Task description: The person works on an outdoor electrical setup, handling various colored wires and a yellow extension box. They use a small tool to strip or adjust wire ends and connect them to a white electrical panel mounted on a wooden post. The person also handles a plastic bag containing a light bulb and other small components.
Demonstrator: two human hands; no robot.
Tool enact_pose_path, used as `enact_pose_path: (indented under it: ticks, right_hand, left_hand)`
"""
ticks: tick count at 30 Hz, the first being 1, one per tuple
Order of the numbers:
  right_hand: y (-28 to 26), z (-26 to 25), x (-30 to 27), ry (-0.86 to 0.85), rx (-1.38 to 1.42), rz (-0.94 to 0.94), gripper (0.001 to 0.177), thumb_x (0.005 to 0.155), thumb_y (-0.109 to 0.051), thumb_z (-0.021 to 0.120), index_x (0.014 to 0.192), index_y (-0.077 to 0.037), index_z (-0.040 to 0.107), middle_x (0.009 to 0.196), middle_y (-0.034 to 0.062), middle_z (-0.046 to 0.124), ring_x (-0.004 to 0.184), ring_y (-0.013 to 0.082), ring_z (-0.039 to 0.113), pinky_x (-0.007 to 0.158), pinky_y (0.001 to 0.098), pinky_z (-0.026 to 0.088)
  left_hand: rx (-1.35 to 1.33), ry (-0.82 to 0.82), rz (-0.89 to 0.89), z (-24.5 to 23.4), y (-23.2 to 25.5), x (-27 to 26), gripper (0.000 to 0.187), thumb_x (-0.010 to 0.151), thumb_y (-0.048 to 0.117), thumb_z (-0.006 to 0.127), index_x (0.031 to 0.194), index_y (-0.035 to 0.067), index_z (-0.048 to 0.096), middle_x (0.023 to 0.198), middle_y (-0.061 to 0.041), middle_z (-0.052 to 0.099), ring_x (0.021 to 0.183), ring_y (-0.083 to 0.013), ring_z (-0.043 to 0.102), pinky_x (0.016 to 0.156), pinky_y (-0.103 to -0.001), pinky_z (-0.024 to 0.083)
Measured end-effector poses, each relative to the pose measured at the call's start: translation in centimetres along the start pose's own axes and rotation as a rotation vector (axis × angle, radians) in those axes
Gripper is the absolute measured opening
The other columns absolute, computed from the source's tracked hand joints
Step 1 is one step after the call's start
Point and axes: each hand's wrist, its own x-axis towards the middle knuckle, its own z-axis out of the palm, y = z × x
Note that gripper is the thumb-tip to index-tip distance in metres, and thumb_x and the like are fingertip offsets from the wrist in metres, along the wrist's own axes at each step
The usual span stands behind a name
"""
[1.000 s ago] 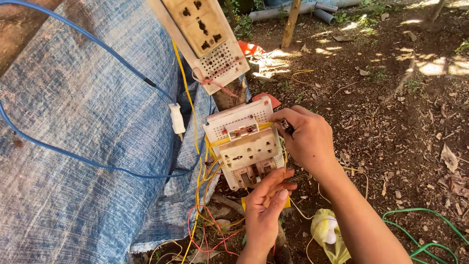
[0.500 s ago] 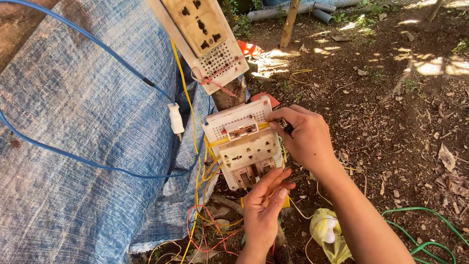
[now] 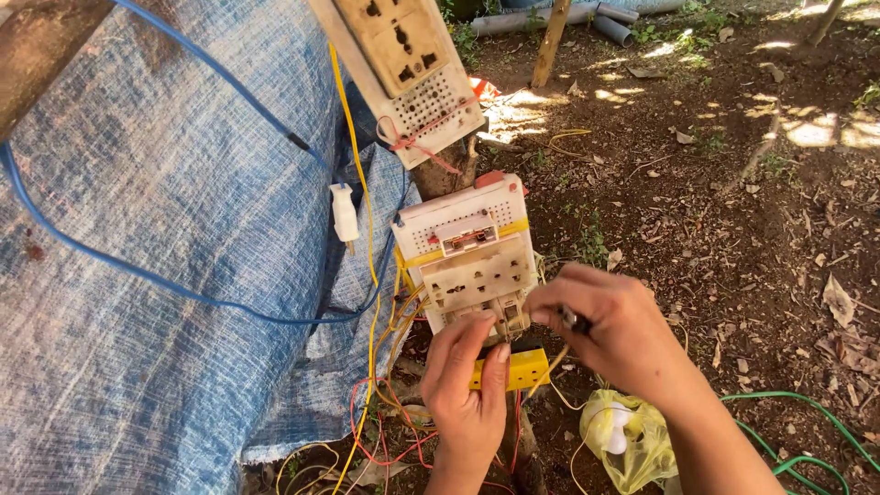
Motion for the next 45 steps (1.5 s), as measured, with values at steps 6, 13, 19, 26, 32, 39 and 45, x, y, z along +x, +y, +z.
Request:
enact_pose_path:
  ticks: [6, 13, 19, 26, 32, 39, 45]
  right_hand:
    - [-1.4, 0.2, -1.8, -0.047, -0.024, 0.044, 0.026, 0.081, 0.001, 0.075, 0.100, -0.017, 0.075, 0.077, -0.0042, 0.063, 0.052, 0.0077, 0.062, 0.040, 0.0223, 0.048]
    - [-2.2, 1.0, -3.6, 0.049, 0.048, 0.041, 0.024, 0.082, -0.015, 0.081, 0.104, -0.014, 0.074, 0.087, -0.0001, 0.074, 0.066, 0.0092, 0.072, 0.059, 0.0205, 0.063]
    - [-0.3, 2.8, -5.2, 0.306, -0.188, -0.175, 0.025, 0.086, 0.000, 0.064, 0.107, -0.012, 0.069, 0.093, 0.0079, 0.063, 0.071, 0.0205, 0.061, 0.059, 0.0310, 0.047]
    - [4.1, 1.8, -0.5, 0.289, 0.007, 0.141, 0.022, 0.088, 0.016, 0.066, 0.094, -0.004, 0.072, 0.088, 0.0064, 0.075, 0.075, 0.0174, 0.070, 0.068, 0.0204, 0.067]
    - [5.4, 1.3, 4.1, 0.239, 0.094, 0.372, 0.011, 0.092, -0.003, 0.072, 0.101, -0.009, 0.074, 0.101, 0.0053, 0.076, 0.089, 0.0186, 0.071, 0.085, 0.0322, 0.061]
    - [4.3, 1.6, 5.3, 0.158, 0.034, 0.502, 0.007, 0.094, -0.014, 0.072, 0.100, -0.014, 0.076, 0.094, -0.0021, 0.077, 0.051, 0.0106, 0.043, 0.050, 0.0292, 0.037]
    - [3.5, 1.9, 5.6, 0.130, 0.016, 0.576, 0.009, 0.094, -0.016, 0.073, 0.101, -0.016, 0.078, 0.082, -0.0028, 0.075, 0.047, 0.0096, 0.036, 0.048, 0.0285, 0.032]
  left_hand:
    - [0.186, -0.020, 0.112, -0.8, 1.5, 1.4, 0.011, 0.094, 0.013, 0.071, 0.101, 0.007, 0.075, 0.097, -0.005, 0.078, 0.089, -0.0220, 0.072, 0.082, -0.038, 0.055]
    - [0.226, 0.020, 0.102, -1.2, 1.2, 0.9, 0.007, 0.092, 0.010, 0.068, 0.087, 0.007, 0.071, 0.085, -0.007, 0.077, 0.077, -0.0206, 0.072, 0.083, -0.039, 0.052]
    - [0.130, -0.103, 0.010, -1.3, 2.4, 1.5, 0.015, 0.096, 0.016, 0.064, 0.087, 0.005, 0.069, 0.086, -0.006, 0.075, 0.077, -0.0234, 0.068, 0.075, -0.037, 0.049]
    - [-0.098, -0.212, -0.301, 0.2, 1.1, 0.1, 0.057, 0.102, 0.023, 0.058, 0.153, 0.008, 0.038, 0.113, -0.011, 0.079, 0.104, -0.0221, 0.077, 0.091, -0.038, 0.063]
    - [-0.043, -0.215, -0.299, 0.3, 1.1, 0.7, 0.048, 0.101, 0.026, 0.060, 0.145, 0.008, 0.050, 0.112, -0.010, 0.078, 0.104, -0.0230, 0.076, 0.087, -0.037, 0.063]
    - [-0.026, -0.249, -0.260, 0.1, 0.9, 0.7, 0.046, 0.100, 0.023, 0.062, 0.143, 0.009, 0.052, 0.117, -0.010, 0.075, 0.106, -0.0226, 0.073, 0.088, -0.037, 0.063]
    - [-0.038, -0.249, -0.215, -0.2, 1.0, 0.8, 0.038, 0.101, 0.027, 0.061, 0.133, 0.007, 0.062, 0.116, -0.007, 0.074, 0.103, -0.0209, 0.068, 0.088, -0.035, 0.057]
